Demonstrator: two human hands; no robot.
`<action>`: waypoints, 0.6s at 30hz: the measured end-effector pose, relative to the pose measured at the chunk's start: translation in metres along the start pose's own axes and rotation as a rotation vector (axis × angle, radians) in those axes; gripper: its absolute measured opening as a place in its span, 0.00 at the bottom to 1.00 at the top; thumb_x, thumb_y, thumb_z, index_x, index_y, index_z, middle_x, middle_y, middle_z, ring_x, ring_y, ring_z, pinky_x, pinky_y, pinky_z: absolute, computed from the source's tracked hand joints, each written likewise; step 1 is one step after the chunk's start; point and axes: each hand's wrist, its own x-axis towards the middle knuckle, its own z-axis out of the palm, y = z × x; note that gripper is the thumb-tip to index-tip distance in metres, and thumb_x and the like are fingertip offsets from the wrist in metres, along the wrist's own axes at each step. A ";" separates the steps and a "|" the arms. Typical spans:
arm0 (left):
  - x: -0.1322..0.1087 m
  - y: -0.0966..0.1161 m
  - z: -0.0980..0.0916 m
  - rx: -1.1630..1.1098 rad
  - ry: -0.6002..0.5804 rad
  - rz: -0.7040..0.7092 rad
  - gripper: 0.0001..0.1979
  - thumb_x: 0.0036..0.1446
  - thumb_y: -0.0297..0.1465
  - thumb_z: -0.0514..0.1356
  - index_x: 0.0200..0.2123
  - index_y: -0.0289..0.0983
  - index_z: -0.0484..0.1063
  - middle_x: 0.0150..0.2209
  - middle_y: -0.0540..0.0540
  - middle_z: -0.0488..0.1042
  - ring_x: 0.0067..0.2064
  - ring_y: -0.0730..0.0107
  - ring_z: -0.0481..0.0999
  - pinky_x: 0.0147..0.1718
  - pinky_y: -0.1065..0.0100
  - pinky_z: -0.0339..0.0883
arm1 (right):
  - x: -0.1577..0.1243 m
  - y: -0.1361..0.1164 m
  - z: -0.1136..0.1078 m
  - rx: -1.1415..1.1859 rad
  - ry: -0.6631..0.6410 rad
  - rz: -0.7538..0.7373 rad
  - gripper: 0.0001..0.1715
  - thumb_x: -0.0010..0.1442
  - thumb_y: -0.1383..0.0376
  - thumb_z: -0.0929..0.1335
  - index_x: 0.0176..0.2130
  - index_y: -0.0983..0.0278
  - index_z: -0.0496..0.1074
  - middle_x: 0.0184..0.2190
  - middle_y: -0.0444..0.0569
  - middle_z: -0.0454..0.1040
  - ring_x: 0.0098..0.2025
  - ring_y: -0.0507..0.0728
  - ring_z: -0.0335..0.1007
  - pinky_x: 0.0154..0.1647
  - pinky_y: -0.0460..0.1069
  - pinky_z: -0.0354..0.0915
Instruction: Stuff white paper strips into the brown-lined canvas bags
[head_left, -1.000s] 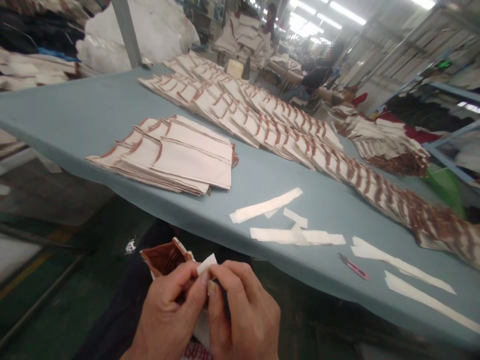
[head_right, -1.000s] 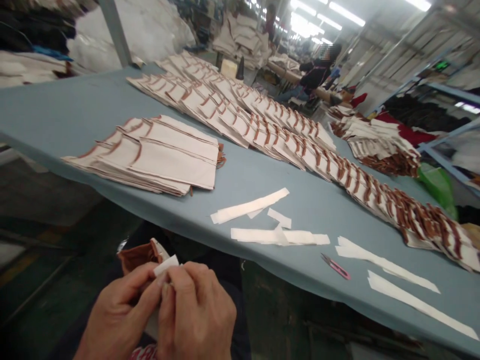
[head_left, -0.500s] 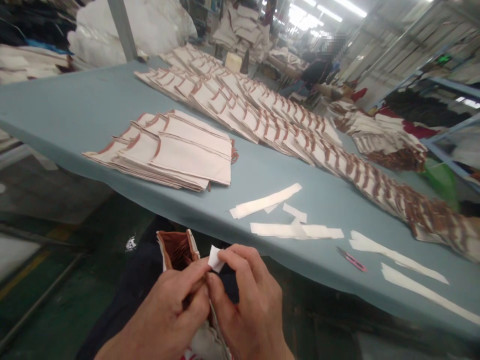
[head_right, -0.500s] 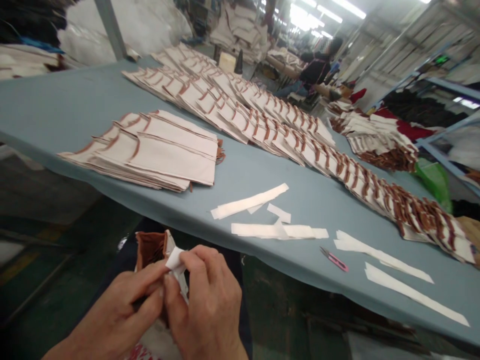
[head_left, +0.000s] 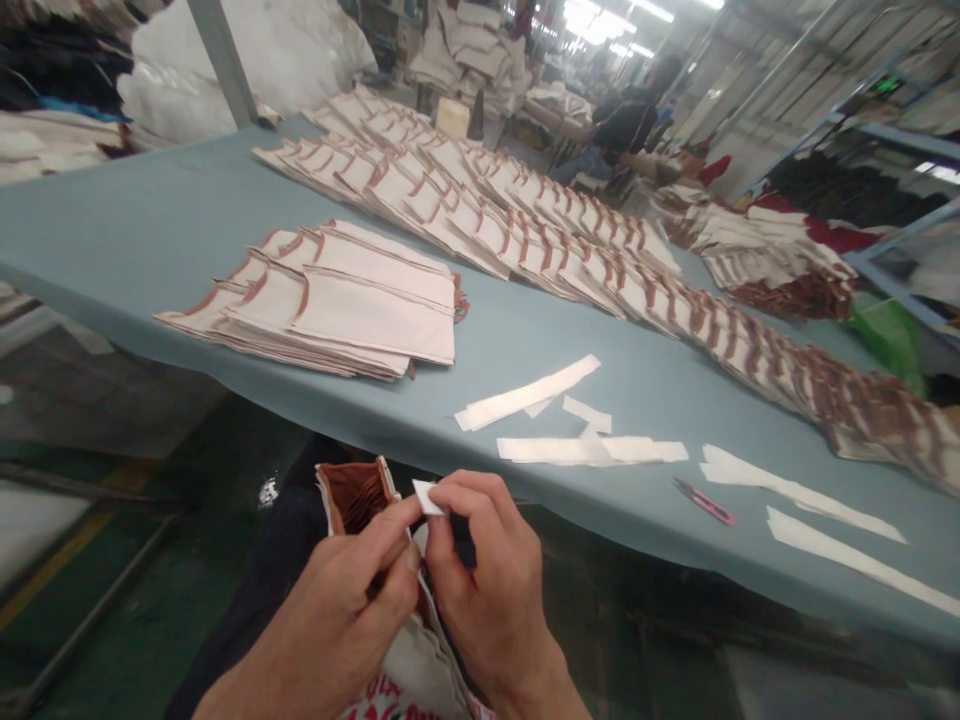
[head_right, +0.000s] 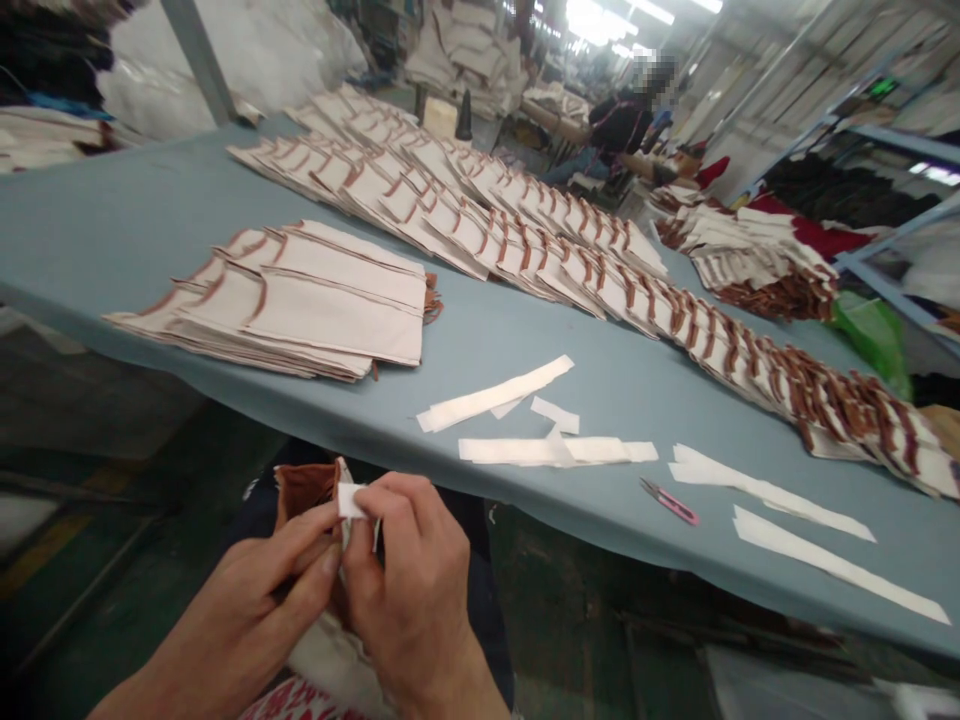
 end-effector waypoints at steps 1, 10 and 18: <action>-0.001 0.002 0.000 -0.024 0.019 -0.027 0.17 0.76 0.40 0.55 0.55 0.41 0.81 0.28 0.53 0.81 0.28 0.66 0.81 0.32 0.70 0.70 | 0.001 0.003 0.003 0.115 0.000 0.087 0.09 0.72 0.72 0.67 0.42 0.61 0.76 0.38 0.49 0.83 0.39 0.55 0.82 0.43 0.48 0.77; -0.026 -0.022 0.005 -0.206 0.393 -0.381 0.31 0.73 0.60 0.53 0.26 0.44 0.62 0.25 0.53 0.66 0.30 0.64 0.67 0.32 0.68 0.67 | -0.063 0.045 0.060 0.599 -0.086 0.788 0.21 0.70 0.49 0.71 0.35 0.63 0.74 0.25 0.40 0.70 0.27 0.52 0.64 0.30 0.46 0.63; -0.063 -0.045 -0.002 -0.153 0.319 -0.479 0.30 0.71 0.57 0.56 0.24 0.42 0.67 0.24 0.52 0.67 0.28 0.64 0.66 0.28 0.68 0.63 | -0.121 0.029 0.084 0.634 -0.211 0.932 0.25 0.69 0.44 0.71 0.32 0.61 0.72 0.21 0.38 0.65 0.23 0.51 0.58 0.25 0.45 0.58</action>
